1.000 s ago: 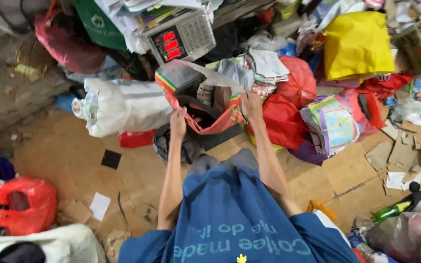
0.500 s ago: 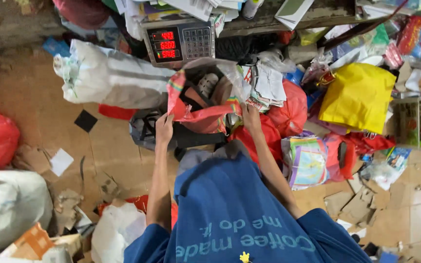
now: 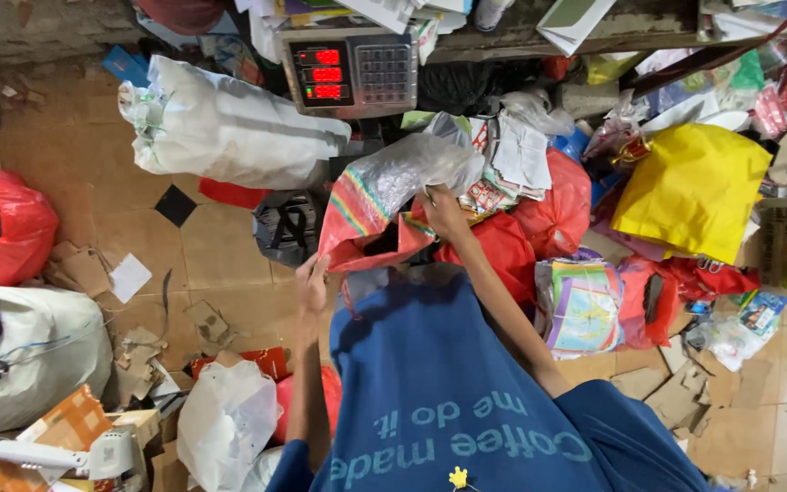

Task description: The person places a red plastic bag filled with recyclables onto a digital scale and records the weight in a notebook. They then remove the bag, place a black rectangular object on the scale, and record its weight as well.

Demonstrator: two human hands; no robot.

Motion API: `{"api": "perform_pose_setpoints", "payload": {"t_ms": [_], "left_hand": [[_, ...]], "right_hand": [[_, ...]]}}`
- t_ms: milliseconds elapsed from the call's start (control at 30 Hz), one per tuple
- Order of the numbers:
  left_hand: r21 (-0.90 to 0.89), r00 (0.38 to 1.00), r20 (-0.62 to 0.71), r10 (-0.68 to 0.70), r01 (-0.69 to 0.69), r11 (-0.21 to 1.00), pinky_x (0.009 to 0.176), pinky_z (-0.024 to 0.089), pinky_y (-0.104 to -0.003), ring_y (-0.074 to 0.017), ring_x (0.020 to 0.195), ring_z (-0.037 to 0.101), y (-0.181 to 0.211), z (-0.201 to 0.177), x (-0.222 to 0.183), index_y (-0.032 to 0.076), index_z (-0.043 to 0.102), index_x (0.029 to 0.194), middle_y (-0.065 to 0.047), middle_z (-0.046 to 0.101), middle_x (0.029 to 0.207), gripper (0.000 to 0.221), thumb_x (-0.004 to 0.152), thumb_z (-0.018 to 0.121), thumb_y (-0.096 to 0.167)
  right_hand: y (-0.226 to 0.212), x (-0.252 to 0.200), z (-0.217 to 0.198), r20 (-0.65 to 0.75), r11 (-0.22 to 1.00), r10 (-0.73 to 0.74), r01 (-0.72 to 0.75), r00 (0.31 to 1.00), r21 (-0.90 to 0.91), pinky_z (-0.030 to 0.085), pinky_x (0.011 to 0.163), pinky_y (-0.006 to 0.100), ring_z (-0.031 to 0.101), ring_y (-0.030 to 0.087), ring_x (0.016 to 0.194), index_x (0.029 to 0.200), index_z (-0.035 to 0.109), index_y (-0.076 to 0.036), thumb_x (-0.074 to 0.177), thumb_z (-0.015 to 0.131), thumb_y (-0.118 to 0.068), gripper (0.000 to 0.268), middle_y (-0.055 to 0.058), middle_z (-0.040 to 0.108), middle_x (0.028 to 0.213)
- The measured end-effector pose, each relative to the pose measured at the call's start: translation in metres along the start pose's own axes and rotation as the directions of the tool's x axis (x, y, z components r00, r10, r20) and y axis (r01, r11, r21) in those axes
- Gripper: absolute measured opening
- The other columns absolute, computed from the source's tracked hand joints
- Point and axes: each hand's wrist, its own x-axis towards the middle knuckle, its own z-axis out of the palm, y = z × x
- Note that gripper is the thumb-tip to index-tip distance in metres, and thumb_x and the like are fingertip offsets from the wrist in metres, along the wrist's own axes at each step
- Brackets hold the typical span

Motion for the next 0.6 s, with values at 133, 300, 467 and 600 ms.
{"api": "perform_pose_setpoints", "payload": {"t_ms": [133, 300, 467, 600], "left_hand": [[-0.119, 0.997, -0.042, -0.07, 0.064, 0.991, 0.056, 0.035, -0.022, -0.0016, 0.063, 0.046, 0.018, -0.003, -0.008, 0.006, 0.074, 0.106, 0.01, 0.059, 0.074, 0.022, 0.103, 0.058, 0.022], [-0.477, 0.982, 0.078, -0.174, 0.19, 0.858, 0.055, 0.038, -0.025, -0.0057, 0.062, 0.049, 0.008, -0.03, 0.015, 0.009, 0.07, 0.096, 0.006, 0.06, 0.077, 0.015, 0.103, 0.062, 0.019], [0.02, 0.987, 0.127, 0.099, -0.102, 0.995, 0.062, 0.039, -0.027, -0.0056, 0.071, 0.048, -0.007, -0.064, 0.082, 0.004, 0.066, 0.09, 0.004, 0.057, 0.079, 0.026, 0.108, 0.062, 0.021], [0.172, 0.98, 0.2, 0.018, -0.053, 0.984, 0.065, 0.041, -0.029, -0.0088, 0.073, 0.05, -0.036, -0.059, 0.102, -0.004, 0.067, 0.089, 0.001, 0.058, 0.076, 0.032, 0.107, 0.061, 0.023]], "right_hand": [[-0.037, 0.015, 0.013, 0.004, 0.998, 0.045, -0.045, 0.999, 0.04, 0.046, 0.098, 0.047, 0.059, 0.047, 0.116, 0.116, 0.065, 0.008, 0.107, 0.055, -0.023, 0.034, 0.03, 0.063, 0.126], [-0.03, 0.042, 0.048, -0.093, 0.988, 0.143, -0.138, 0.985, 0.063, 0.052, 0.087, 0.043, 0.068, 0.042, 0.101, 0.116, 0.065, 0.005, 0.106, 0.056, -0.024, 0.033, 0.023, 0.07, 0.108], [-0.052, 0.033, 0.067, -0.173, 0.989, 0.15, -0.145, 0.973, 0.04, 0.052, 0.082, 0.042, 0.066, 0.039, 0.092, 0.107, 0.066, 0.007, 0.106, 0.059, -0.021, 0.029, 0.023, 0.069, 0.101], [-0.034, 0.005, 0.051, -0.301, 0.986, 0.146, -0.114, 0.942, 0.121, 0.051, 0.08, 0.039, 0.068, 0.033, 0.086, 0.106, 0.068, 0.006, 0.102, 0.058, -0.018, 0.026, 0.02, 0.07, 0.097]]}}
